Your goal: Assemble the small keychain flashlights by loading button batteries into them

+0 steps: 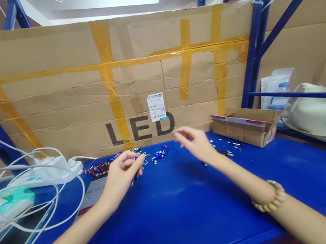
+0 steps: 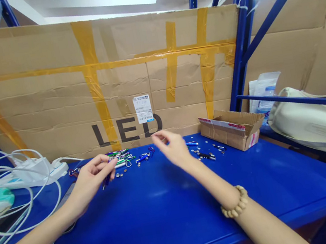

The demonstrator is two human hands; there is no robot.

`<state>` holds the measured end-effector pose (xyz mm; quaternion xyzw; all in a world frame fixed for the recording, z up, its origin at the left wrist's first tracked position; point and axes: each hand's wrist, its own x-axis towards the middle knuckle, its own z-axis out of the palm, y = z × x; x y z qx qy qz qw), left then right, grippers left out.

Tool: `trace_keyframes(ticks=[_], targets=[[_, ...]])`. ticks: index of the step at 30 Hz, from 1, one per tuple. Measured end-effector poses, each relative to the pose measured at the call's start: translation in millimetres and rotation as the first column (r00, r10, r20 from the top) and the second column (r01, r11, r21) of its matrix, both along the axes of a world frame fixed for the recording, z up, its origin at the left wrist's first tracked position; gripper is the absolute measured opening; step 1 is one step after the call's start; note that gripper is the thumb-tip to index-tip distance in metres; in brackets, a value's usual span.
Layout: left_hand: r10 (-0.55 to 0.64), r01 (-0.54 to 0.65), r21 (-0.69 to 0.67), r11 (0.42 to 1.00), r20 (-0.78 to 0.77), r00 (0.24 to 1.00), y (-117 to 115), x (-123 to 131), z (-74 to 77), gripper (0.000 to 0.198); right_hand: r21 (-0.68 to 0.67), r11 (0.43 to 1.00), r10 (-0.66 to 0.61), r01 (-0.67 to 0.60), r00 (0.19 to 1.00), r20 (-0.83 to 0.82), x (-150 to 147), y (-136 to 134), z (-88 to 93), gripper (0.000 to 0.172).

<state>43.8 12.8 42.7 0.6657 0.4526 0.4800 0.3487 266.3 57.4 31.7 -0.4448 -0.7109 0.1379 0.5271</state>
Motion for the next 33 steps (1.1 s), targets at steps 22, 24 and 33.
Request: trace_keyframes(ticks=[22, 24, 33], targets=[[-0.180, 0.142, -0.112, 0.984, -0.539, 0.823, -18, -17, -41.1, 0.032, -0.456, 0.645, 0.563, -0.613, 0.785, -0.259, -62, -38, -39.4, 0.037], [-0.197, 0.153, -0.127, 0.980, -0.536, 0.821, -10, -21, -37.9, 0.036, -0.426, 0.701, 0.519, -0.571, 0.819, -0.244, -61, -33, -40.9, 0.038], [-0.233, 0.179, -0.153, 0.972, -0.502, 0.833, 18, -40, -18.0, 0.037, -0.508, 0.692, 0.454, -0.513, 0.856, -0.246, -60, -19, -46.5, 0.034]])
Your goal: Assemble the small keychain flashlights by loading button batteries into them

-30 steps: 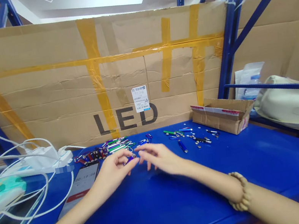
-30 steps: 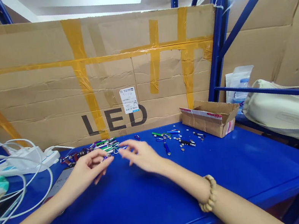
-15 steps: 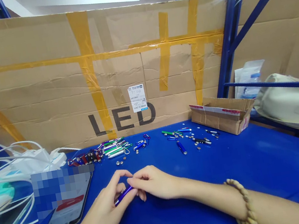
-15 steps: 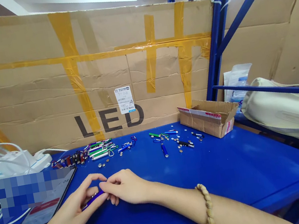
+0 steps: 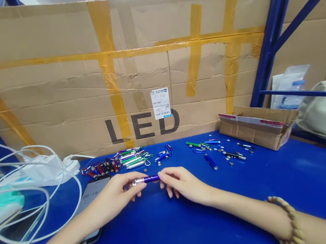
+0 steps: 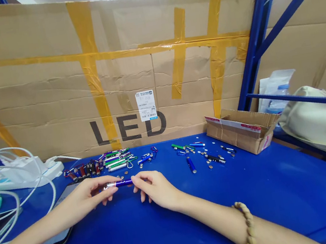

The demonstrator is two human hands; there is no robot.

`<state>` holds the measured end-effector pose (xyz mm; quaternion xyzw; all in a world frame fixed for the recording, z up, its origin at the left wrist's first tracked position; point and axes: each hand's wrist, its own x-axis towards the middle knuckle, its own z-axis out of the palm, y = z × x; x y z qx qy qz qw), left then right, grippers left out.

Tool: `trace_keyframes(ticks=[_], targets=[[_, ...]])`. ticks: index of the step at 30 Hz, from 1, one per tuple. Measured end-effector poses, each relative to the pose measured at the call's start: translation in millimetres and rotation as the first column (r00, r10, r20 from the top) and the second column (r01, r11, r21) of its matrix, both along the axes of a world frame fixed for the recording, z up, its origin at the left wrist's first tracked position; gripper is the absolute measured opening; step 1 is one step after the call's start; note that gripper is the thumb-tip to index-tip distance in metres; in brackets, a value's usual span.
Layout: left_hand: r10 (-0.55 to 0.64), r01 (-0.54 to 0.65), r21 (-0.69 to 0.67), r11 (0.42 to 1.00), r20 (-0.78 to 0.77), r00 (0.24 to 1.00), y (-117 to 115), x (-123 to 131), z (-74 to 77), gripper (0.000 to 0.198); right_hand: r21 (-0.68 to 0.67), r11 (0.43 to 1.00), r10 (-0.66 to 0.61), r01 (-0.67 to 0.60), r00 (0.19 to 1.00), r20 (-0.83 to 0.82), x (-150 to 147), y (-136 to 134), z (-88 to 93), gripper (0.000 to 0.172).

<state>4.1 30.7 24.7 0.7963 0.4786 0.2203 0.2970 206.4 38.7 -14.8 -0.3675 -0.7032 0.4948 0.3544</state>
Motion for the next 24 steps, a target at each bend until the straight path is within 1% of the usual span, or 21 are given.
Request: trace_keyframes(ticks=[4, 6, 10, 14, 18, 21, 24], targets=[[0.081, -0.081, -0.034, 0.996, -0.013, 0.997, -5, -10, -2.1, 0.037, -0.037, 0.999, 0.040, -0.040, 0.999, 0.001, -3, -2, -2.5, 0.027], [0.124, -0.124, -0.036, 0.992, 0.015, 0.992, -8, -13, -5.3, 0.035, -0.056, 0.998, 0.040, -0.040, 0.999, -0.005, -4, -4, -1.7, 0.028], [0.188, -0.192, 0.033, 0.981, 0.100, 0.977, -14, -14, -13.2, 0.030, -0.078, 0.997, 0.017, -0.015, 1.000, 0.024, -4, -7, 2.7, 0.027], [0.207, -0.221, 0.079, 0.972, 0.150, 0.967, -18, -13, -18.0, 0.028, -0.068, 0.998, 0.015, -0.012, 0.999, 0.040, -5, -7, 4.5, 0.029], [0.228, -0.246, 0.088, 0.965, 0.179, 0.957, -21, -11, -14.9, 0.027, -0.078, 0.997, 0.022, -0.016, 0.997, 0.075, -6, -9, 4.2, 0.029], [0.222, -0.240, 0.105, 0.965, 0.164, 0.961, -20, -10, -12.0, 0.027, -0.063, 0.998, 0.008, -0.003, 0.997, 0.077, -7, -10, 3.8, 0.029], [0.195, -0.208, 0.121, 0.971, 0.108, 0.975, -18, -10, -12.1, 0.026, 0.008, 0.999, -0.041, 0.041, 0.998, 0.046, -6, -9, 3.1, 0.031]])
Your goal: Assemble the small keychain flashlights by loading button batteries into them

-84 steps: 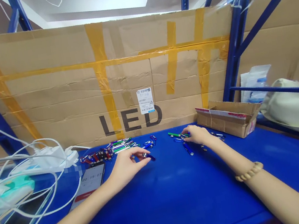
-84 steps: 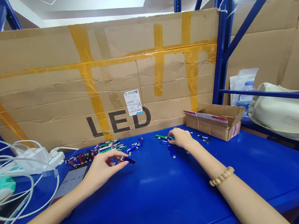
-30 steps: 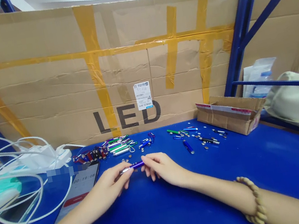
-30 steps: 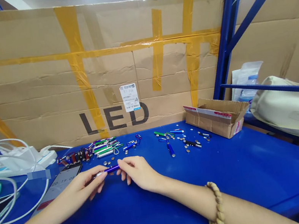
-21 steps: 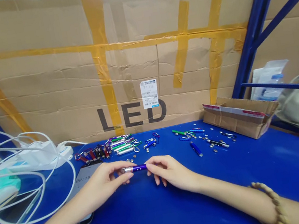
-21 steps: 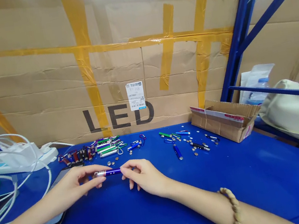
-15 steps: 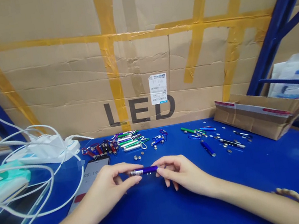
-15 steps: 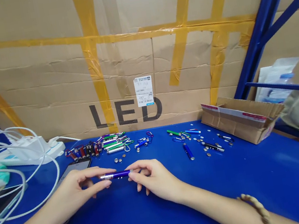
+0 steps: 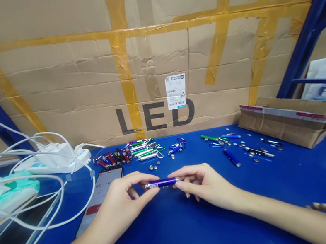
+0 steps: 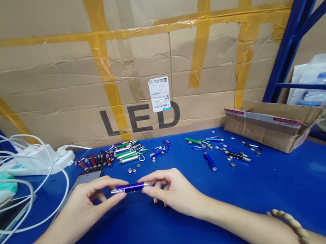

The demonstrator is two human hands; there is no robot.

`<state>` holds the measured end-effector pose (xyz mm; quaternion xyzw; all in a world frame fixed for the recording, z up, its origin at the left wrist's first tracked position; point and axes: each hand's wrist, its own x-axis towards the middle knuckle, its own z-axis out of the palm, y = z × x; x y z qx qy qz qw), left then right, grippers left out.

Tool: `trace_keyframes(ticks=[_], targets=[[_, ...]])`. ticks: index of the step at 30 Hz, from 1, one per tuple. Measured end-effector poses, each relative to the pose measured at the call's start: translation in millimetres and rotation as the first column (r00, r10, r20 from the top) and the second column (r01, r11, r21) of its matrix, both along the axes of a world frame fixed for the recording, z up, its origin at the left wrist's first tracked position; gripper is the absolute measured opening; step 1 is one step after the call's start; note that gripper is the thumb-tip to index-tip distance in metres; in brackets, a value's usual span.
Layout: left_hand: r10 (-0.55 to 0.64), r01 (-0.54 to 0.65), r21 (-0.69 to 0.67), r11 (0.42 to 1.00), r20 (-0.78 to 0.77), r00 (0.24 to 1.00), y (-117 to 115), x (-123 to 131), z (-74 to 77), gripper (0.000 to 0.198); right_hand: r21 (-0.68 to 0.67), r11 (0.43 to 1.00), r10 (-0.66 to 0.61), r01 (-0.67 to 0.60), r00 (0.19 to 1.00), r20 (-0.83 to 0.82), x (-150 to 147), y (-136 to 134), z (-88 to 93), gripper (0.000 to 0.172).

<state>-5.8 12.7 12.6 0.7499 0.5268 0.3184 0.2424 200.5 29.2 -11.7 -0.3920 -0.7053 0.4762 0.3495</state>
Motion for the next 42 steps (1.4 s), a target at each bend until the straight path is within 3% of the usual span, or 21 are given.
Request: trace_keyframes(ticks=[5, 10, 13, 17, 22, 27, 30, 35, 42], targets=[[-0.105, 0.104, -0.028, 0.994, -0.029, 0.994, -3, 1, -4.1, 0.027, 0.108, 0.993, -0.050, 0.051, 0.999, -0.009, 2, 0, -0.1, 0.031], [-0.025, 0.063, -0.152, 0.986, 0.244, 0.969, -6, 4, -5.3, 0.031, 0.057, 0.998, -0.027, 0.026, 1.000, 0.016, -2, -4, 0.0, 0.031], [-0.019, 0.043, -0.066, 0.997, 0.318, 0.948, -5, 4, -4.4, 0.024, 0.135, 0.990, 0.025, -0.043, 0.991, 0.131, -6, -6, -0.2, 0.025], [-0.123, 0.096, 0.126, 0.987, 0.223, 0.967, -11, 6, -3.0, 0.018, 0.198, 0.980, -0.035, 0.004, 0.987, 0.157, -7, -10, 2.1, 0.028], [-0.181, 0.180, 0.019, 0.983, 0.091, 0.979, -19, 10, -4.1, 0.015, 0.330, 0.943, -0.001, -0.044, 0.991, 0.135, -5, -16, 4.4, 0.025], [-0.218, 0.218, 0.017, 0.976, 0.010, 0.976, -16, 10, -8.0, 0.015, 0.396, 0.918, -0.003, -0.021, 0.998, 0.060, -10, -18, 3.7, 0.020], [-0.239, 0.240, 0.030, 0.970, -0.028, 0.971, -14, 9, -11.1, 0.016, 0.323, 0.946, -0.043, 0.034, 0.999, 0.020, -14, -19, 3.2, 0.019], [-0.273, 0.278, 0.046, 0.959, -0.098, 0.957, -16, 10, -14.4, 0.024, 0.036, 0.996, -0.086, 0.087, 0.996, -0.036, -17, -21, 5.0, 0.020], [-0.272, 0.271, -0.024, 0.962, -0.093, 0.958, -13, 15, -14.4, 0.028, -0.028, 0.991, -0.137, 0.134, 0.985, -0.107, -22, -18, -2.2, 0.016]])
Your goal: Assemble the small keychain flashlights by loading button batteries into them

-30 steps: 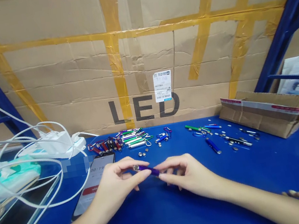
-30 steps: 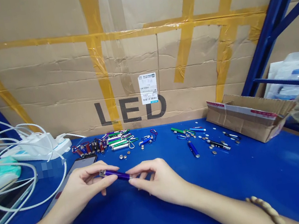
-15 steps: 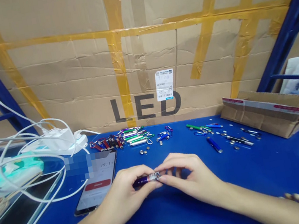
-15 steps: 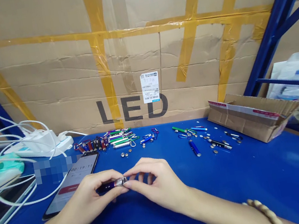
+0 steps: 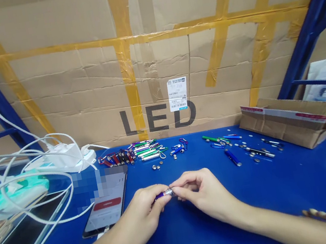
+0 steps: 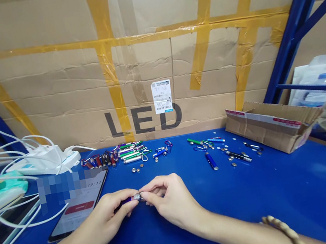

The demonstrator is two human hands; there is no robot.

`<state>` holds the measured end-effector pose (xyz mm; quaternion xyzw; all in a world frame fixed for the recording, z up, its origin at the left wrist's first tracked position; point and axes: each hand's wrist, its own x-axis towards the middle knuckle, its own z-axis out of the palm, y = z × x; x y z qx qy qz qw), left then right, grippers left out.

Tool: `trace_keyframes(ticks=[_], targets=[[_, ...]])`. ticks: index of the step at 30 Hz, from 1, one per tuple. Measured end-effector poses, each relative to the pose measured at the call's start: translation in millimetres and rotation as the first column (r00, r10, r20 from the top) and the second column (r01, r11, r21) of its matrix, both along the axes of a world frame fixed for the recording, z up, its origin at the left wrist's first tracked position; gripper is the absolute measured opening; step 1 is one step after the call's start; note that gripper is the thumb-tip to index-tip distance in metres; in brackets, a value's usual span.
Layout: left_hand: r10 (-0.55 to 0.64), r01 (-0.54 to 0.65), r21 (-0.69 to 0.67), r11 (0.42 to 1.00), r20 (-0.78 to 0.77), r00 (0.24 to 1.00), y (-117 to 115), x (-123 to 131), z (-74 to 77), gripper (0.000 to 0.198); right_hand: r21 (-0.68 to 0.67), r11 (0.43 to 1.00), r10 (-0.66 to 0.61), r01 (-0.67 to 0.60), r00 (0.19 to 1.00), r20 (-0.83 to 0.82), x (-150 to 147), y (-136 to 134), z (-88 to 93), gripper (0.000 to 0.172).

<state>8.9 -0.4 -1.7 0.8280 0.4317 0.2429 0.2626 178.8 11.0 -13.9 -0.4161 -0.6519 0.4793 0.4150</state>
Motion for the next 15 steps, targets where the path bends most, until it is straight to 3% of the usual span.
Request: trace_keyframes(ticks=[5, 8, 11, 15], targets=[[0.006, -0.004, 0.058, 0.998, -0.032, 0.999, 3, 1, -0.2, 0.027, 0.015, 0.999, 0.039, -0.039, 0.999, 0.010, 1, 9, -1.9, 0.021], [0.023, -0.016, 0.089, 0.996, -0.081, 0.996, 4, 2, 3.1, 0.024, 0.218, 0.975, -0.003, -0.032, 0.987, 0.159, 6, 11, 4.2, 0.021], [0.040, -0.030, 0.083, 0.996, -0.126, 0.991, 4, 5, 7.2, 0.022, 0.426, 0.896, -0.018, -0.124, 0.949, 0.314, 12, 11, 8.0, 0.027], [0.034, -0.014, 0.143, 0.990, -0.139, 0.990, 1, 12, 10.3, 0.022, 0.412, 0.883, 0.089, -0.226, 0.941, 0.327, 16, 8, 7.6, 0.035]])
